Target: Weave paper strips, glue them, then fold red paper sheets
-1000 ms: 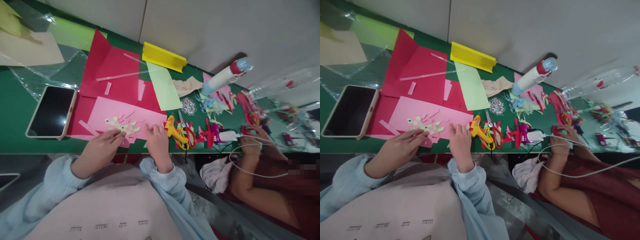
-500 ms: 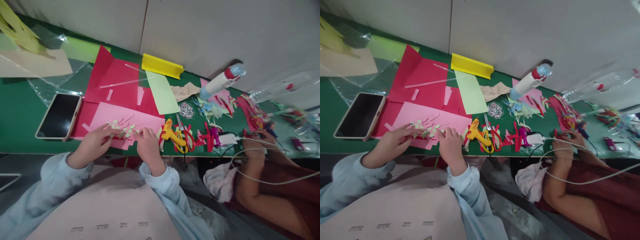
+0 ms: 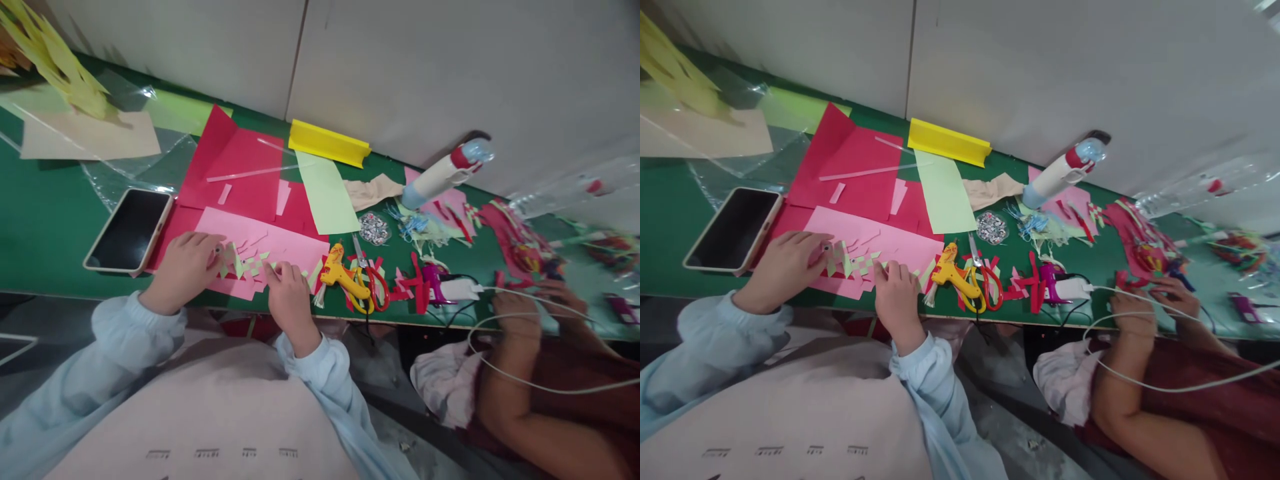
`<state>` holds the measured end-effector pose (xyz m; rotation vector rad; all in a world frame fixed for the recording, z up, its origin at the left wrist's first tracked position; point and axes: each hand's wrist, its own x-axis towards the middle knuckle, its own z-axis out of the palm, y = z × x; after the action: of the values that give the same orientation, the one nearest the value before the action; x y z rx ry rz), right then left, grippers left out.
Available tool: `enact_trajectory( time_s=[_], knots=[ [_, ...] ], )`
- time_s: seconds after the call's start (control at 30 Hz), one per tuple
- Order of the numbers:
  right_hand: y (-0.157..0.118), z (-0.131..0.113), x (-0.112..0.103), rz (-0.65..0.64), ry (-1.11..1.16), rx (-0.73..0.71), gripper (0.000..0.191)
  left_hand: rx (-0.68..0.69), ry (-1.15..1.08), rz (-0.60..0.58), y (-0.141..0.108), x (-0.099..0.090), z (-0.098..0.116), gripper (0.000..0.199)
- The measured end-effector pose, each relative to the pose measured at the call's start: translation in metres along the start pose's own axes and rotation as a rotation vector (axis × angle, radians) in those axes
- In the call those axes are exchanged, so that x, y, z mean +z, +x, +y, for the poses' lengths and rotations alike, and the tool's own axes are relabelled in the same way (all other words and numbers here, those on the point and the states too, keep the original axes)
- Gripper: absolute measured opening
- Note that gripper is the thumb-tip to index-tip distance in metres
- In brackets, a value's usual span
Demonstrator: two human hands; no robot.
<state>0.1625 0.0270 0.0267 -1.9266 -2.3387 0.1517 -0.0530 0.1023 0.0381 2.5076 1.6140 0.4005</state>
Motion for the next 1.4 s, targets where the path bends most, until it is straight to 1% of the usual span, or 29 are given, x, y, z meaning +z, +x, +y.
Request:
enact_trajectory(
  time_s=[0.13,0.23,0.4,0.5,0.63,0.73,0.8,0.87,0.93,1.0,1.07,1.13,1.2,1.3,1.4],
  knots=[
    [-0.002,0.0,0.005,0.031,-0.024,-0.013,0.043,-0.001,-0.01,0.008,-0.001,0.004,0.0,0.042],
    [-0.002,0.001,0.008,0.062,-0.02,-0.018,0.042,-0.035,-0.082,0.02,-0.001,0.005,0.001,0.042],
    [-0.001,0.002,0.007,0.07,0.019,-0.012,0.043,-0.181,-0.483,0.075,0.0,-0.001,0.004,0.041],
    [0.0,0.005,0.005,0.085,0.089,0.005,0.045,-0.21,-0.636,0.081,-0.001,-0.005,0.005,0.041],
    [0.004,0.01,0.003,0.162,0.301,0.07,0.048,-0.204,-0.845,0.132,-0.004,-0.01,0.007,0.041],
    [0.013,0.015,0.001,0.253,0.528,0.134,0.046,-0.189,-0.958,0.204,-0.007,-0.012,0.008,0.041],
    [0.02,0.016,-0.001,0.28,0.707,0.148,0.052,-0.176,-1.014,0.251,-0.008,-0.014,0.01,0.041],
    [0.029,0.017,-0.002,0.24,0.913,0.155,0.064,-0.164,-1.056,0.282,-0.008,-0.016,0.012,0.04],
    [0.037,0.016,-0.003,0.136,1.126,0.175,0.076,-0.159,-1.084,0.294,-0.008,-0.019,0.014,0.038],
    [0.044,0.015,-0.005,0.035,1.3,0.22,0.082,-0.166,-1.103,0.301,-0.007,-0.021,0.016,0.038],
    [0.049,0.015,-0.009,-0.009,1.426,0.277,0.083,-0.183,-1.118,0.311,-0.006,-0.023,0.018,0.038],
    [0.051,0.015,-0.013,-0.011,1.53,0.302,0.079,-0.211,-1.129,0.324,-0.003,-0.025,0.02,0.038],
    [0.052,0.016,-0.02,-0.003,1.601,0.29,0.069,-0.251,-1.133,0.34,0.001,-0.028,0.023,0.037],
    [0.052,0.018,-0.033,0.019,1.632,0.284,0.051,-0.319,-1.137,0.353,0.009,-0.032,0.03,0.037],
    [0.053,0.023,-0.047,0.047,1.627,0.304,0.044,-0.373,-1.144,0.333,0.02,-0.035,0.036,0.039]
  ],
)
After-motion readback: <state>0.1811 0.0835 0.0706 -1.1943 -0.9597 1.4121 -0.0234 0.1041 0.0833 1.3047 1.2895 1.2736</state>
